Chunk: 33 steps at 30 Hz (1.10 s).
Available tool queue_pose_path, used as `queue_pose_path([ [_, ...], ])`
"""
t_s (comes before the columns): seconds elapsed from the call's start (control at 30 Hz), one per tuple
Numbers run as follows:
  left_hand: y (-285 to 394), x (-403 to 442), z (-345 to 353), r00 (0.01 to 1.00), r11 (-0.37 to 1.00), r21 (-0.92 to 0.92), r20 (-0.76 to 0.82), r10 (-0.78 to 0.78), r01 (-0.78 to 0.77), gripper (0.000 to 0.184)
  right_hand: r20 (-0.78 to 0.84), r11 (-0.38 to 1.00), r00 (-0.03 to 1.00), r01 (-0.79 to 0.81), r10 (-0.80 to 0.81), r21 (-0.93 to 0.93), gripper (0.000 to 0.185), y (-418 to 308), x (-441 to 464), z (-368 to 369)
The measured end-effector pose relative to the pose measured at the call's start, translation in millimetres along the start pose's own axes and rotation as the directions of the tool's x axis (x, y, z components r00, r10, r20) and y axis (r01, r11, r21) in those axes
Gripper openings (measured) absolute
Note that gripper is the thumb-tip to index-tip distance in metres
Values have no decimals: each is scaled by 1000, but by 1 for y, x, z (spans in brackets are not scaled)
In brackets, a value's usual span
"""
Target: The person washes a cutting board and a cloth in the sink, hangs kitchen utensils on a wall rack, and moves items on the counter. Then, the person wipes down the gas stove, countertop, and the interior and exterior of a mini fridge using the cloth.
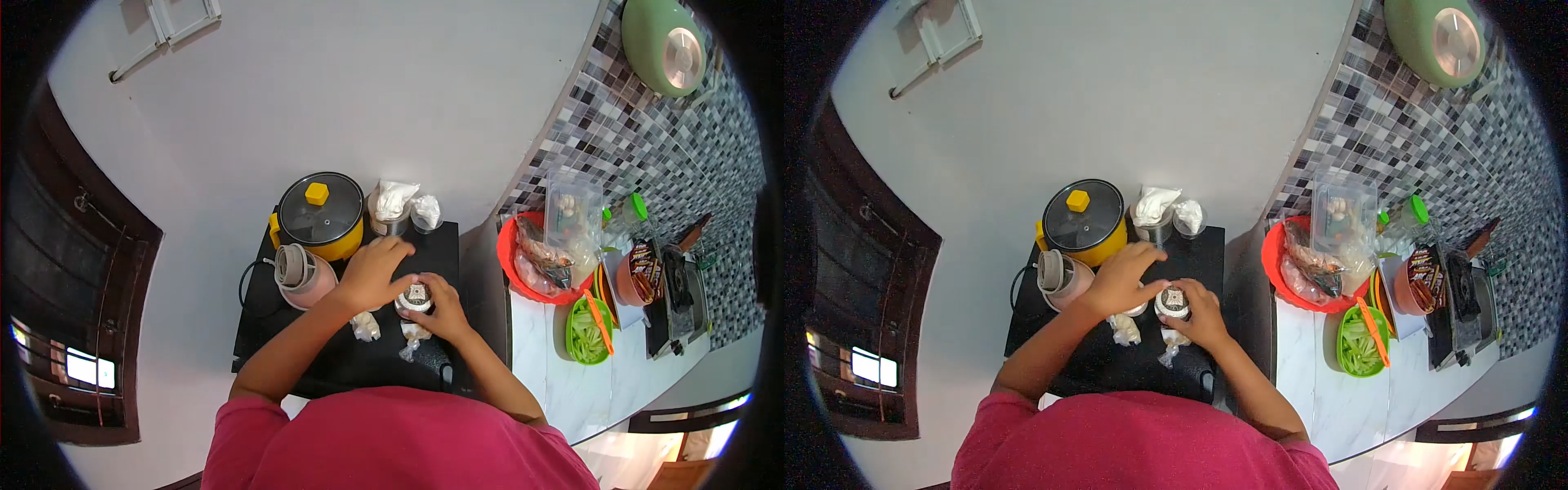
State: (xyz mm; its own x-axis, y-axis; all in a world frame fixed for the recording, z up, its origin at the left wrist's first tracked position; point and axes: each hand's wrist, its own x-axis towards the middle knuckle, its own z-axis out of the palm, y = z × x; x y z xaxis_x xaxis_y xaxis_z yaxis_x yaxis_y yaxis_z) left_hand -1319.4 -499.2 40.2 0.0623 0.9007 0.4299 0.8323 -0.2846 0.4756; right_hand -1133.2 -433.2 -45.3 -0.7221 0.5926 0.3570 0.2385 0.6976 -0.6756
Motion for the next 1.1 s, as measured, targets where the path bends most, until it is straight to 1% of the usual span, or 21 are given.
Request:
queue_pose_path([
  [0.03,0,-13,0,999,999,-19,10,-36,36,42,-14,1000,1000,4,-4,13,63,-4,0,-4],
  [0.07,-1,-26,1,997,997,-37,21,-71,72,43,-13,1000,1000,11,-12,-26,65,-3,-3,-4],
  [0.1,-3,-38,2,994,993,-56,34,-106,108,43,3,1000,1000,11,-11,-20,66,-2,-6,-3],
  [0.13,-8,-47,5,988,989,-27,64,-141,143,48,18,1000,1000,11,-10,-13,66,0,-7,0],
  [0.23,-13,-63,13,950,944,235,156,-270,229,58,72,1000,997,-27,28,-7,69,4,-12,8],
  [0.33,-19,-65,22,898,893,383,266,-351,236,67,87,997,994,-66,68,-26,67,5,-9,8],
  [0.37,-21,-64,24,913,897,381,240,-331,225,66,85,996,993,-77,79,-33,65,6,-6,7],
  [0.47,-31,-56,33,947,908,367,163,-276,202,64,8,995,996,-93,93,44,61,27,7,9],
  [0.57,-42,-38,44,960,915,343,102,-260,212,59,-66,988,997,-52,43,-142,55,40,22,10],
  [0.6,-45,-31,48,958,911,348,96,-271,222,57,-145,980,989,-58,31,-191,56,42,28,13],
  [0.63,-46,-26,52,955,906,354,92,-282,233,55,-154,982,987,-78,52,-171,56,43,32,13],
  [0.67,-48,-22,56,957,904,351,68,-283,243,47,-161,984,984,-99,75,-150,56,44,38,13],
  [0.77,-61,-15,67,982,885,427,-47,-181,184,42,-202,987,972,-139,119,-87,56,47,49,18],
  [0.87,-64,-12,71,984,853,492,-106,-142,176,39,-219,980,956,-197,195,13,55,43,55,20],
  [0.97,-63,-10,73,981,841,505,-125,-151,194,36,-282,978,944,-198,171,-67,57,55,57,31],
  [1.0,-61,-9,70,980,840,504,-93,-178,201,40,-257,968,943,-237,211,-77,58,52,59,30],
  [1.1,-49,-16,53,991,904,407,-87,-105,132,47,-358,974,932,-127,52,-187,58,32,53,17],
])
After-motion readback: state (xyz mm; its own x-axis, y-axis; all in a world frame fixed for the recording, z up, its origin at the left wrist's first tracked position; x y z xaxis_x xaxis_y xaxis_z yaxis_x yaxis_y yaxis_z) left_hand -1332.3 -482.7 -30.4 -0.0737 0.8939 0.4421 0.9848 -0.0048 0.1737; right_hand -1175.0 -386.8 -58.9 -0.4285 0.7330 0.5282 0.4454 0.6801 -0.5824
